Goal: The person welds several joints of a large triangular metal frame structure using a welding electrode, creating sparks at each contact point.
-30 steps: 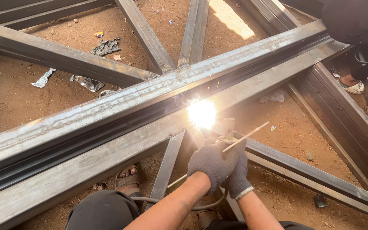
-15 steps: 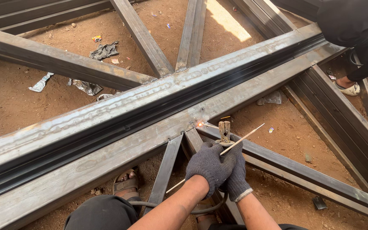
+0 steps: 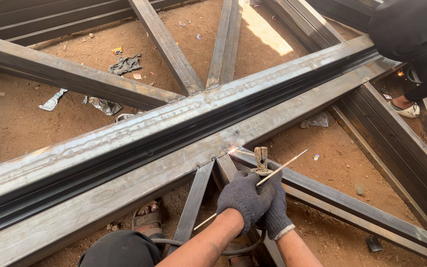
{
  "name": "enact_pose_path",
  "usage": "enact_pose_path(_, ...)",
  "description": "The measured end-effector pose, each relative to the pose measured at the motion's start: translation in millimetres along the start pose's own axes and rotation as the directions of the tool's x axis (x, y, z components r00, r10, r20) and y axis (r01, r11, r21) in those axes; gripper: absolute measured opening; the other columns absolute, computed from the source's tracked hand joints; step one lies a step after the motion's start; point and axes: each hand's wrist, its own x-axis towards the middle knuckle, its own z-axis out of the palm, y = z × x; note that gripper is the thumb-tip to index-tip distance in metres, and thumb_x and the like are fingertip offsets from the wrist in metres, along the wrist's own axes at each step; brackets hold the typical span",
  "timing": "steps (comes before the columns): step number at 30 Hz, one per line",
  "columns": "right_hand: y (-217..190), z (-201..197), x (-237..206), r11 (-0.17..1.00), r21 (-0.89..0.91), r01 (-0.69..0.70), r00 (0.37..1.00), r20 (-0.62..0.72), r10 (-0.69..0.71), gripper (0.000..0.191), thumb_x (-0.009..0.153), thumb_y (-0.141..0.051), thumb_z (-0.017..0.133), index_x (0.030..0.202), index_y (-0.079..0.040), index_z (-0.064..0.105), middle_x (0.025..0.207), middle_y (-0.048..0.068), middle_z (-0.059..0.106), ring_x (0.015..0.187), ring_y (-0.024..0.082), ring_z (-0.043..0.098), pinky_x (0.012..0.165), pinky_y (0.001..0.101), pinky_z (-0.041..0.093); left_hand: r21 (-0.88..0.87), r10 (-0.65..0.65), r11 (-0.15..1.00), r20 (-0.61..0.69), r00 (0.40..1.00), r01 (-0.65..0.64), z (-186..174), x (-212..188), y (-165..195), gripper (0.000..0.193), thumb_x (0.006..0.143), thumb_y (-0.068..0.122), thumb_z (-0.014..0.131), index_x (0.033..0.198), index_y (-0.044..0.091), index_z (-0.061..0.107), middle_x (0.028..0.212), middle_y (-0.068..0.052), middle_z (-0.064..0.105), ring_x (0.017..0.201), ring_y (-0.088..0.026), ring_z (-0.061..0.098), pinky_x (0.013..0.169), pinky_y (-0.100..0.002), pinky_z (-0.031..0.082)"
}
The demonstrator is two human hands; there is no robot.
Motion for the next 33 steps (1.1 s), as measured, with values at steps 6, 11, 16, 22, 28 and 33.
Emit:
enact_pose_path(6,0,-1,1,0.998,-0.054,0.038,0.998,0.056,-0.035,0.050,0.103,-0.049,0.050,0.121,-0.004,0.064,0.102,0.011,0.069,0.085,0.020,0.069,0.066,0.0310,0.058,0.011,0.012,1.000,0.003,1.000,-0.012,-5,-2,3,0.051,0.087,0.054,0.059,0.126,0.023,0.070,0.130,-0.013,0.063,0.113,-0.035,0.067,0.097,-0.046,0.055)
enact_pose_path(11,-6,12,-18,0.981,0.175,0.088,0.990,0.096,-0.106,0.050,0.101,-0.053,0.047,0.122,-0.010,0.060,0.102,0.008,0.069,0.089,0.021,0.069,0.075,0.0320,0.060,0.004,0.012,1.000,0.029,1.000,-0.012,-5,-3,6,0.048,0.091,0.056,0.054,0.122,0.026,0.075,0.127,-0.012,0.066,0.111,-0.035,0.069,0.097,-0.046,0.055)
enact_pose_path(16,-13,19,-20,0.988,0.154,0.032,0.994,0.094,-0.046,0.054,0.102,-0.055,0.046,0.123,-0.008,0.061,0.102,0.009,0.070,0.089,0.021,0.068,0.076,0.0328,0.059,0.015,0.025,1.000,-0.021,0.999,-0.025,-1,2,3,0.051,0.087,0.058,0.059,0.121,0.021,0.072,0.132,-0.012,0.062,0.113,-0.035,0.067,0.097,-0.046,0.055)
enact_pose_path(22,-1,6,-9,0.997,0.068,0.033,0.997,0.069,-0.037,0.053,0.103,-0.053,0.048,0.122,-0.006,0.062,0.103,0.009,0.070,0.089,0.020,0.068,0.073,0.0325,0.058,-0.010,-0.016,1.000,-0.009,1.000,0.016,1,1,0,0.052,0.089,0.060,0.057,0.123,0.023,0.072,0.133,-0.012,0.061,0.116,-0.036,0.065,0.099,-0.046,0.053)
enact_pose_path(28,3,1,-2,0.999,0.054,-0.004,1.000,0.017,0.003,0.054,0.102,-0.055,0.048,0.122,-0.007,0.063,0.103,0.009,0.068,0.088,0.020,0.067,0.070,0.0316,0.057,0.013,-0.009,1.000,0.001,1.000,0.009,-3,-1,3,0.051,0.088,0.058,0.058,0.124,0.024,0.071,0.133,-0.012,0.061,0.116,-0.035,0.065,0.099,-0.046,0.053)
enact_pose_path(33,2,1,-2,0.999,-0.002,-0.042,0.999,-0.011,0.042,0.057,0.101,-0.057,0.047,0.122,-0.006,0.063,0.102,0.010,0.068,0.087,0.020,0.068,0.067,0.0313,0.058,0.012,-0.049,0.999,0.035,0.998,0.048,-3,0,4,0.053,0.090,0.061,0.055,0.126,0.024,0.070,0.133,-0.012,0.061,0.116,-0.034,0.066,0.099,-0.046,0.054)
